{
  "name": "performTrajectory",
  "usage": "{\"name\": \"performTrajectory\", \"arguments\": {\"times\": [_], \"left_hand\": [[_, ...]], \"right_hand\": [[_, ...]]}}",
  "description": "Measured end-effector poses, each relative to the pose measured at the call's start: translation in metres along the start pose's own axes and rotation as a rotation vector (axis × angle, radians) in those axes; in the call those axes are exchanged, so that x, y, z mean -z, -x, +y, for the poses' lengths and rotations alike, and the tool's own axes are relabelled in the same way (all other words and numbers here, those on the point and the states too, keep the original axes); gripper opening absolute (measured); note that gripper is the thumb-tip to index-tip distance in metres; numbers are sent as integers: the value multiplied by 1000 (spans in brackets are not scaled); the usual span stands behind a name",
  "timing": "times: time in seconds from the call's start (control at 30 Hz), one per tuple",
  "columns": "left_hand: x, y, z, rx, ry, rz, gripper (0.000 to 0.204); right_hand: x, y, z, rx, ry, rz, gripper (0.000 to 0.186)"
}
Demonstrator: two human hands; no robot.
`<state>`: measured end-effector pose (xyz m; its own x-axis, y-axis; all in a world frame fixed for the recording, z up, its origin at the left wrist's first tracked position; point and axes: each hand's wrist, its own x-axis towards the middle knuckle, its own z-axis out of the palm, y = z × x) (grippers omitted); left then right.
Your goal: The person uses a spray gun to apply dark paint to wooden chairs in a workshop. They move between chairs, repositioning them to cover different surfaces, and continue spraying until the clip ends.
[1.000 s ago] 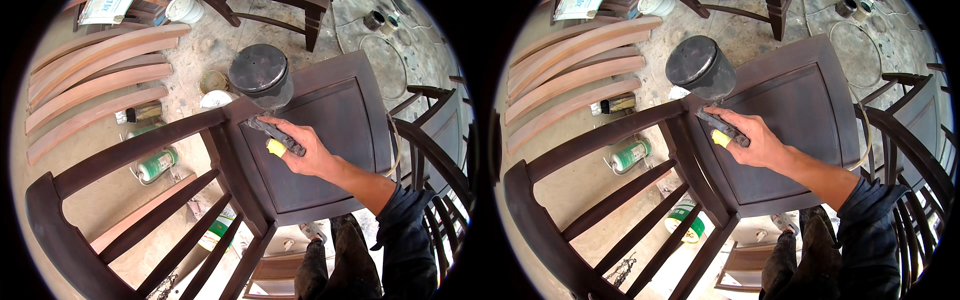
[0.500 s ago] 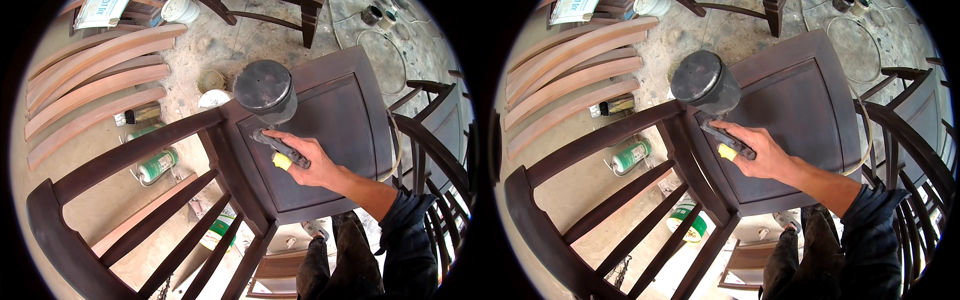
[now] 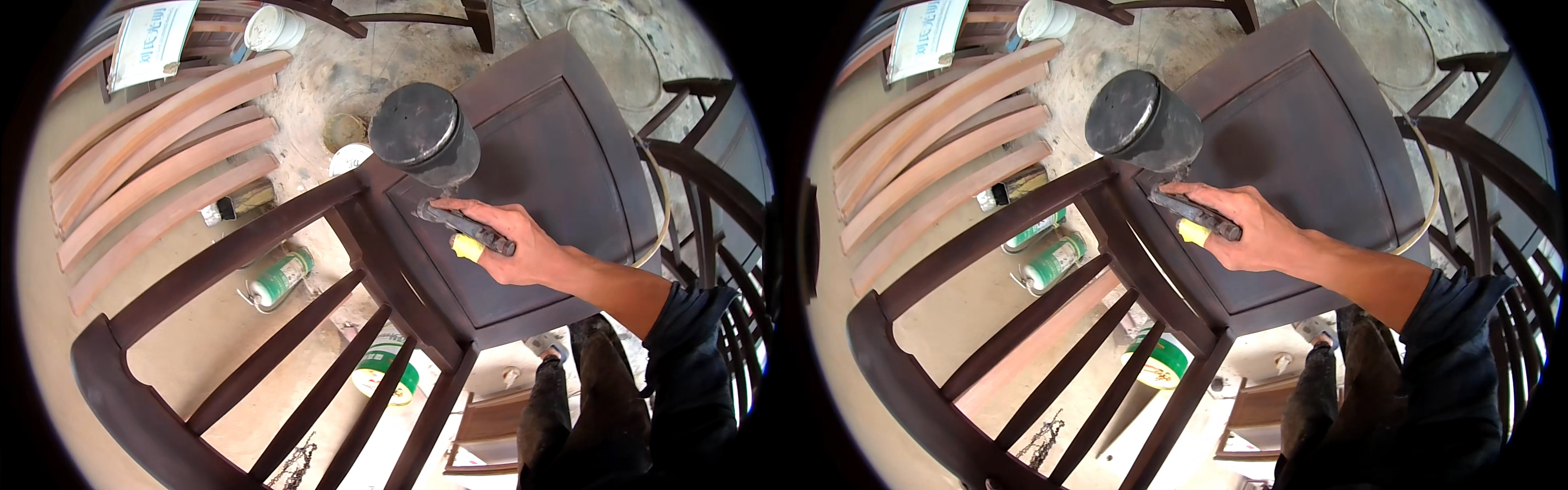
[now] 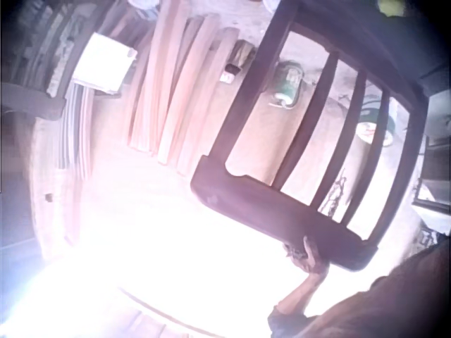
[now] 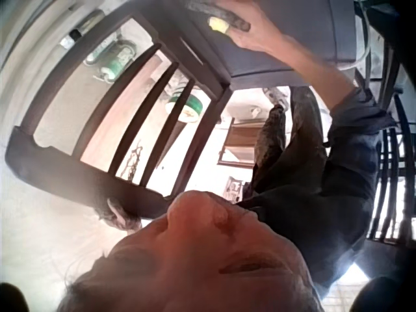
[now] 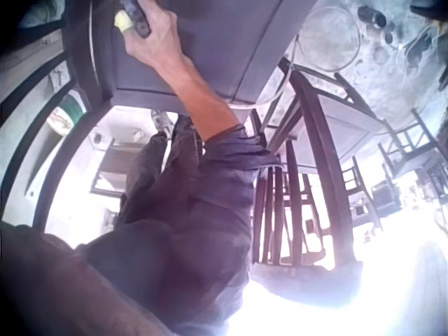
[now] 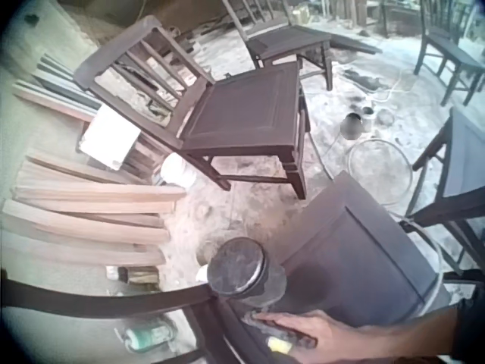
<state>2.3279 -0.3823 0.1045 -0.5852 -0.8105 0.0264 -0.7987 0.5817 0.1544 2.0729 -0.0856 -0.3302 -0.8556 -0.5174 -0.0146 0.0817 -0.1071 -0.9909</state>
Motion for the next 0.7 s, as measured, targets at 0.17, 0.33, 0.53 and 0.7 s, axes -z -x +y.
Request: {"name": "performTrajectory", "arguments": {"times": [0.17,0.33,0.53,0.7], "left_hand": [[39,-12,-39,-715,-803,-142,49],[52,-23,-59,-801,-691,-126,46],[-14,0,27,-283,-224,-15,49],[29,-26,-28,-965,-641,-114,53]], "right_hand": [[0,7,5,71,9,35,46],[4,-15,1,49,-21,58,57],[-2,-17,11,98,-48,81,57],[-1,14,4,45,-69,61,54]]}}
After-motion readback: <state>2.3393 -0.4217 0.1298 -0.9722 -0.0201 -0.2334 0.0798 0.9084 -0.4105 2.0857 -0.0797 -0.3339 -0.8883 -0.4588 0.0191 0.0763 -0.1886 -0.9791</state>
